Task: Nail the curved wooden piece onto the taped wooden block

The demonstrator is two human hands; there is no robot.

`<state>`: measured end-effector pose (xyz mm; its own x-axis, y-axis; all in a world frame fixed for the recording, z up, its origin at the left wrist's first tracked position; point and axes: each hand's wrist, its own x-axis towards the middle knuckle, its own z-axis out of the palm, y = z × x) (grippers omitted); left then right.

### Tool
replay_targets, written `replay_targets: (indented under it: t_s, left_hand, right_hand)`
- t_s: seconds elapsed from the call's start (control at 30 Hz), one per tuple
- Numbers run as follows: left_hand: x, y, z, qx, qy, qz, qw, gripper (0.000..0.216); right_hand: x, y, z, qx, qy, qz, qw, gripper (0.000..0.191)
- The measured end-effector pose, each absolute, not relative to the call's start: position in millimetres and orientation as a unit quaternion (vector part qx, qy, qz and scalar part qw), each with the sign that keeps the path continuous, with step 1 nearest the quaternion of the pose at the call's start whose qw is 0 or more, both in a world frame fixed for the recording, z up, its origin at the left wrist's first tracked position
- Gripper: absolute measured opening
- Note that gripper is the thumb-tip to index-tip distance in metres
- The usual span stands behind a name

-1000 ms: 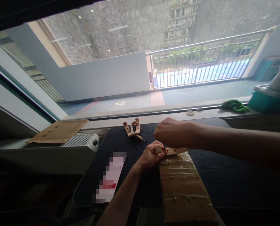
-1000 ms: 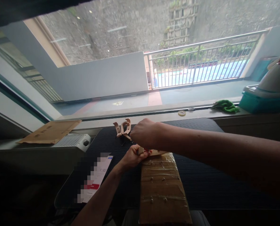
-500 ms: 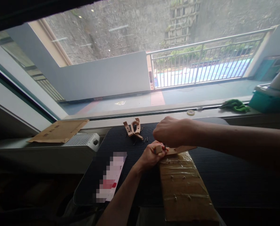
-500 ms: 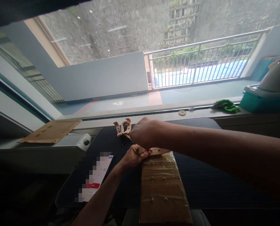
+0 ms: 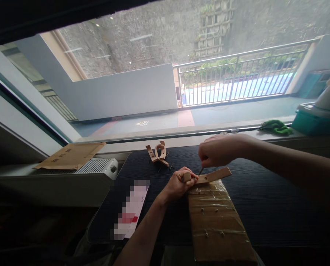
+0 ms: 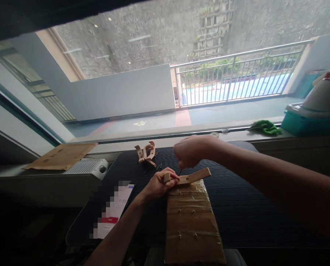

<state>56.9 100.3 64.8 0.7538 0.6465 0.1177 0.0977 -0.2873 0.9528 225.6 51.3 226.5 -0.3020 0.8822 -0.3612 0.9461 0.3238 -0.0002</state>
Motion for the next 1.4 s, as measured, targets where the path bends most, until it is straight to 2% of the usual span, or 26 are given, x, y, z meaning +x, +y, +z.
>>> replay_targets:
  t_s: [0.1,0.17,0.27,0.53,0.7,0.93,1.17,1.4]
  left_hand:
    - [56,99,67,0.76,0.244,0.249,0.549,0.013]
    - [56,99,68,0.756,0.247,0.249,0.552,0.014]
    - [56,101,68,0.76,0.244,0.246,0.55,0.015]
    - [55,103,72,0.777,0.241,0.225,0.537,0.017]
    - [52,105,75,0.749,0.262,0.174,0.584,0.024]
    - [49,105,71,0.729,0.254,0.168,0.613,0.027]
    - [49,97,65,0.745,0.254,0.207,0.581,0.023]
    - [47,61,56,0.721,0.309,0.266,0.56,0.015]
  right_hand:
    - [256,32,213,0.616,0.777,-0.124,0.043,0.027]
    - [274,21,194,0.657,0.742,-0.136,0.004,0.032]
    - [286,8,164,0.676,0.72,-0.158,-0.011,0.049]
    - [293,-6,137,0.648,0.718,-0.248,-0.057,0.037]
    - [298,-1,130,0.655,0.709,-0.251,-0.079,0.038]
    - [293,-3,120,0.659,0.689,-0.265,-0.143,0.038]
    - [287,-7,121,0.665,0.675,-0.256,-0.191,0.036]
    - [285,-17,115,0.681,0.666,-0.235,-0.192,0.038]
